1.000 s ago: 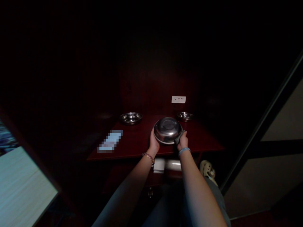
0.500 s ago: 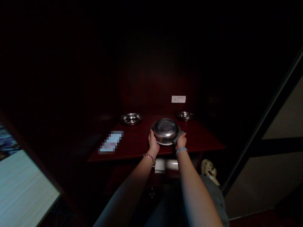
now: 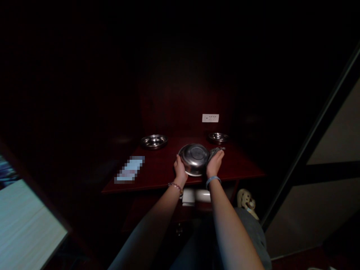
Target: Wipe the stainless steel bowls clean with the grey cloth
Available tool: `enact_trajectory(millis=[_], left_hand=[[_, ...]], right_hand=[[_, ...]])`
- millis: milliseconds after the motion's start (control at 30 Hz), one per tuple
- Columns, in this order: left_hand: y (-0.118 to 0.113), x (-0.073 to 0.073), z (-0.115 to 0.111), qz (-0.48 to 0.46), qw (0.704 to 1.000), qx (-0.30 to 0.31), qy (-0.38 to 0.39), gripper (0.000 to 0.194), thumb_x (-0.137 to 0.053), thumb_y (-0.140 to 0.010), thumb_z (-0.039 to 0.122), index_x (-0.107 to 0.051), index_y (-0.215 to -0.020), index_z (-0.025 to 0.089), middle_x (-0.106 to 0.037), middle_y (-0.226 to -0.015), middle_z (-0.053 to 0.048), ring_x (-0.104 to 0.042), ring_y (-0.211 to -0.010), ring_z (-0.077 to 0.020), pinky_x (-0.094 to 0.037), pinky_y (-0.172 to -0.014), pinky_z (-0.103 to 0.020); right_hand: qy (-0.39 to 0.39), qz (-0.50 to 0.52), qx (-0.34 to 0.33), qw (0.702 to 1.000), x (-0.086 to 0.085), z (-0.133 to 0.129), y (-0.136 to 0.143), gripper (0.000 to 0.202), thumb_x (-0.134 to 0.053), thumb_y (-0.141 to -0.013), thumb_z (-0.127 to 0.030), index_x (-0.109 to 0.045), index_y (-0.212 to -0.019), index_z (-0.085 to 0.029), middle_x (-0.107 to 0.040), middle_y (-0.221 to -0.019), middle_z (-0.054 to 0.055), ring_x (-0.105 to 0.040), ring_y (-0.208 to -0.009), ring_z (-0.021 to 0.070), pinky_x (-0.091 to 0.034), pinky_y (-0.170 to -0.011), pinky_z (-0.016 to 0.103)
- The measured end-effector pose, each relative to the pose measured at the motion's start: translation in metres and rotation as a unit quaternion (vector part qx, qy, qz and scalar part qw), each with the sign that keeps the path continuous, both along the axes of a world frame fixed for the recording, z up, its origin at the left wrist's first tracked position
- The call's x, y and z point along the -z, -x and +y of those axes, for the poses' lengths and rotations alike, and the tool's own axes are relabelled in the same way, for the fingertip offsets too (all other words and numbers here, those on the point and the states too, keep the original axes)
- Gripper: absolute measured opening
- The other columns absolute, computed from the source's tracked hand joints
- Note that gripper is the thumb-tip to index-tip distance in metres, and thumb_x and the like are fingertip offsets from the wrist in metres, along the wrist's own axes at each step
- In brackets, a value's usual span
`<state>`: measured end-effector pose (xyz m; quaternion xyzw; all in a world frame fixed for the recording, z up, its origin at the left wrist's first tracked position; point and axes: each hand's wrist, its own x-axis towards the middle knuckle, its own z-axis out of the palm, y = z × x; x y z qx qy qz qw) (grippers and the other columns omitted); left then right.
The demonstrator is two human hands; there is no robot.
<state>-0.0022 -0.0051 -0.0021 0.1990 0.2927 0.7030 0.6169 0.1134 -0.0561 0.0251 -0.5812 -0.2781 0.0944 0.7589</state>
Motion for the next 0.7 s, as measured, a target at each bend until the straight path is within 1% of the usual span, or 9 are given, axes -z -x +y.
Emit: enact_trajectory(millis=[100,200,267,367,467,533,567,633,700], left_hand=[[-0.001,0.001,-0.001,0.018,1.000,-0.006,-0.019,0.037,-0.063,-0.088,0.052,-0.069,-0.085,0.016,-0.073,-0.084,-0.005,-0.067,-0.078,-0.0165,-0.051,-0.081,-0.030],[-0.001,0.004,0.000,0.029,0.999,-0.008,-0.032,0.044,-0.065,-0.083,0.059,-0.068,-0.085,0.016,-0.072,-0.083,-0.005,-0.067,-0.078,-0.0171,-0.051,-0.082,-0.032],[-0.002,0.005,0.001,0.038,0.998,-0.010,-0.040,0.046,-0.066,-0.082,0.061,-0.068,-0.084,0.015,-0.072,-0.084,-0.005,-0.067,-0.079,-0.0172,-0.051,-0.082,-0.032],[-0.002,0.005,0.001,0.043,0.998,-0.010,-0.043,0.047,-0.064,-0.083,0.062,-0.068,-0.085,0.015,-0.072,-0.085,-0.006,-0.067,-0.079,-0.0171,-0.051,-0.081,-0.031],[-0.003,0.006,0.003,0.043,0.998,-0.016,-0.038,0.045,-0.061,-0.086,0.060,-0.067,-0.084,0.015,-0.072,-0.085,-0.006,-0.067,-0.076,-0.0164,-0.052,-0.081,-0.031],[-0.003,0.007,0.005,0.052,0.998,-0.031,-0.033,0.044,-0.060,-0.087,0.059,-0.067,-0.082,0.015,-0.071,-0.082,-0.005,-0.066,-0.074,-0.0155,-0.052,-0.081,-0.031],[-0.003,0.007,0.006,0.058,0.997,-0.039,-0.033,0.044,-0.060,-0.087,0.058,-0.066,-0.081,0.015,-0.070,-0.081,-0.005,-0.066,-0.073,-0.0152,-0.051,-0.081,-0.030],[-0.004,0.009,0.007,0.071,0.995,-0.051,-0.038,0.043,-0.061,-0.087,0.057,-0.067,-0.081,0.015,-0.069,-0.079,-0.004,-0.065,-0.073,-0.0150,-0.051,-0.080,-0.030],[-0.005,0.009,0.006,0.085,0.994,-0.056,-0.047,0.042,-0.060,-0.088,0.056,-0.067,-0.081,0.015,-0.069,-0.078,-0.004,-0.065,-0.073,-0.0148,-0.050,-0.079,-0.028]], right_hand=[[-0.021,-0.089,0.049,0.995,-0.003,-0.002,0.012,0.048,-0.032,-0.100,-0.041,-0.044,-0.134,-0.010,-0.049,-0.141,0.025,-0.045,-0.134,0.0285,-0.032,-0.114,0.046],[-0.005,-0.144,0.072,0.987,-0.002,-0.005,0.017,0.039,-0.033,-0.100,-0.038,-0.046,-0.127,-0.012,-0.046,-0.140,0.025,-0.041,-0.134,0.0302,-0.027,-0.114,0.054],[0.020,-0.155,0.080,0.984,-0.001,-0.006,0.017,0.037,-0.033,-0.101,-0.038,-0.049,-0.123,-0.013,-0.049,-0.135,0.025,-0.042,-0.131,0.0317,-0.028,-0.112,0.056],[0.039,-0.162,0.085,0.982,0.001,-0.007,0.015,0.039,-0.032,-0.101,-0.040,-0.052,-0.120,-0.012,-0.055,-0.128,0.024,-0.048,-0.125,0.0310,-0.034,-0.109,0.050],[0.061,-0.163,0.059,0.983,0.003,-0.007,0.013,0.043,-0.028,-0.102,-0.041,-0.058,-0.113,-0.012,-0.063,-0.117,0.022,-0.058,-0.115,0.0288,-0.040,-0.103,0.045],[0.075,-0.171,0.028,0.982,0.006,-0.007,0.014,0.046,-0.027,-0.103,-0.041,-0.063,-0.109,-0.012,-0.067,-0.113,0.021,-0.062,-0.111,0.0271,-0.042,-0.103,0.043],[0.074,-0.181,0.012,0.981,0.007,-0.006,0.015,0.047,-0.028,-0.103,-0.041,-0.065,-0.109,-0.012,-0.068,-0.115,0.021,-0.062,-0.112,0.0265,-0.041,-0.105,0.043],[0.066,-0.204,-0.015,0.977,0.011,-0.005,0.017,0.047,-0.032,-0.101,-0.040,-0.065,-0.117,-0.011,-0.066,-0.126,0.021,-0.057,-0.124,0.0258,-0.035,-0.112,0.044],[0.061,-0.218,-0.024,0.974,0.014,-0.003,0.018,0.049,-0.036,-0.100,-0.040,-0.063,-0.127,-0.010,-0.058,-0.140,0.020,-0.045,-0.138,0.0258,-0.026,-0.118,0.047]])
